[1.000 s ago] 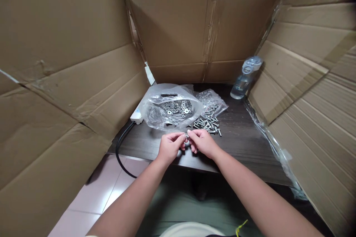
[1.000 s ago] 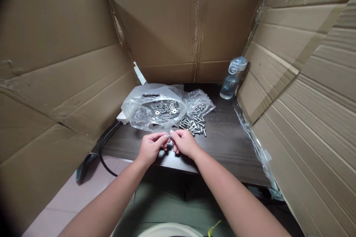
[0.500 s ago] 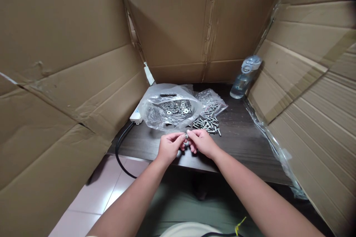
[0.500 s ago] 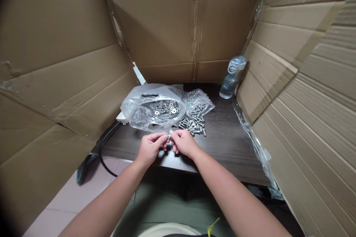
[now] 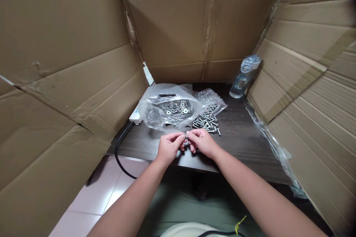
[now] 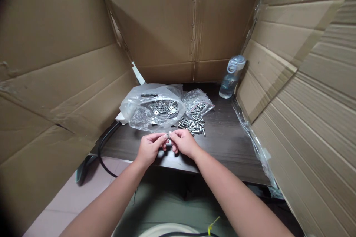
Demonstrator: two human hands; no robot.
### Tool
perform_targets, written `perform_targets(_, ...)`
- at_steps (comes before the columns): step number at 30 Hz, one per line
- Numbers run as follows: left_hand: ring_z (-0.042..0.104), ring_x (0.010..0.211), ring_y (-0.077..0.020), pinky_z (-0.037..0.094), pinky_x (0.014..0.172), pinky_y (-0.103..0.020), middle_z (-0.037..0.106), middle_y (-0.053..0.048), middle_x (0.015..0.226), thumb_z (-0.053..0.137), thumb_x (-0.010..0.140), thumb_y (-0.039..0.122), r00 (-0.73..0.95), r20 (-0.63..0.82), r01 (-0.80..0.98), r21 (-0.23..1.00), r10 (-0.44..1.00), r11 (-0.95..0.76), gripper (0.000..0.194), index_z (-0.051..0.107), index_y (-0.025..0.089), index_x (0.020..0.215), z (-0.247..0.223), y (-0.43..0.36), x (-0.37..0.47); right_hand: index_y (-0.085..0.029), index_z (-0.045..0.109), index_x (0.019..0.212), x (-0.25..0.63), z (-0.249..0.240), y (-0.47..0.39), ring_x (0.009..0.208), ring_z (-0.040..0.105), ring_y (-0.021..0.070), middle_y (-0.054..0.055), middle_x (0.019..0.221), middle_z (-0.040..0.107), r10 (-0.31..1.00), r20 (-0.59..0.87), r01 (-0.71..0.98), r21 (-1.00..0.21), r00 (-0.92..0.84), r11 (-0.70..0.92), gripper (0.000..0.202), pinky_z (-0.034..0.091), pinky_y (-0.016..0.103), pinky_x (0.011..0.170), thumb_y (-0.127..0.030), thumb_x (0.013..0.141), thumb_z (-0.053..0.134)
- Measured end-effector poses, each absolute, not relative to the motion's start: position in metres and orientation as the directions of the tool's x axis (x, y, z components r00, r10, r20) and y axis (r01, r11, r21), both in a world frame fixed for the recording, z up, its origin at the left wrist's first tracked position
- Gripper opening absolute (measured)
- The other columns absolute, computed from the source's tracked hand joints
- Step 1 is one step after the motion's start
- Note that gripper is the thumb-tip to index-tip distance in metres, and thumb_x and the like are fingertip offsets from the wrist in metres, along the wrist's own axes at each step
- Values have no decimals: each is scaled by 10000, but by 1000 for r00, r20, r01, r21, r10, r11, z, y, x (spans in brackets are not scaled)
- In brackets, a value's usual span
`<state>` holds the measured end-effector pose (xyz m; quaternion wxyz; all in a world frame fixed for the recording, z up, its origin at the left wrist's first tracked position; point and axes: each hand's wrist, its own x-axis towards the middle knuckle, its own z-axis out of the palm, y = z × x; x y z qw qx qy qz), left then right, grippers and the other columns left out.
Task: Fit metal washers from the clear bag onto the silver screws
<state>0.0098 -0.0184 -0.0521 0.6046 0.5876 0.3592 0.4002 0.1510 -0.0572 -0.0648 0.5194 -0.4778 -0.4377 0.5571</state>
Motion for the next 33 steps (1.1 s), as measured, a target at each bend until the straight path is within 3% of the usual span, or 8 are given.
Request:
perform_targets(4,505,455,-88,450,433,-209,625,-33,591,690,696,287,407,33,-55,998,913,-12,211,698,92,776,-53,-18,10,-138,534,682,149,-67,-56,336,491,89,-24,481,517,992,-116,-155,-982,51,-106,447,386,190,316,-562,811,480)
perform_targets(9,502,463,-88,450,426,-209,622,-30,607,691,696,298,388,30,-81,997,921,2,225,699,98,798,-54,-17,9,-154,550,916,153,-58,-62,494,589,110,11,736,626,997,-71,-280,-958,19,-63,384,479,224,427,-402,670,707)
perform_targets(13,497,465,-87,444,432,-209,615,-28,603,682,706,303,424,48,-72,997,904,-19,219,706,101,787,-54,-17,9,-128,573,839,155,-58,-62,465,553,96,18,672,625,998,-60,-256,-965,13,-54,335,448,208,411,-374,657,710)
perform_targets(18,496,458,-84,426,435,-203,612,-28,592,687,702,302,437,44,-41,999,898,-30,228,714,95,793,-53,-17,9,-149,555,763,153,-64,-60,365,471,76,-29,521,560,999,-42,-157,-987,-1,-42,293,392,191,364,-439,760,600)
perform_targets(23,502,454,-87,430,454,-210,623,-35,590,682,707,316,433,60,-2,998,899,-66,237,718,96,786,-52,-19,8,-164,500,652,152,-67,-59,301,407,69,-57,389,458,999,-23,-23,-999,23,-23,387,320,167,326,-495,847,459)
perform_targets(33,543,521,-100,461,528,-217,637,-37,635,634,762,263,446,317,37,928,837,-371,173,737,153,848,-62,-21,11,-180,405,526,153,-64,-56,213,277,52,-88,359,319,990,-136,-190,-973,31,-128,437,162,174,222,-502,797,518)
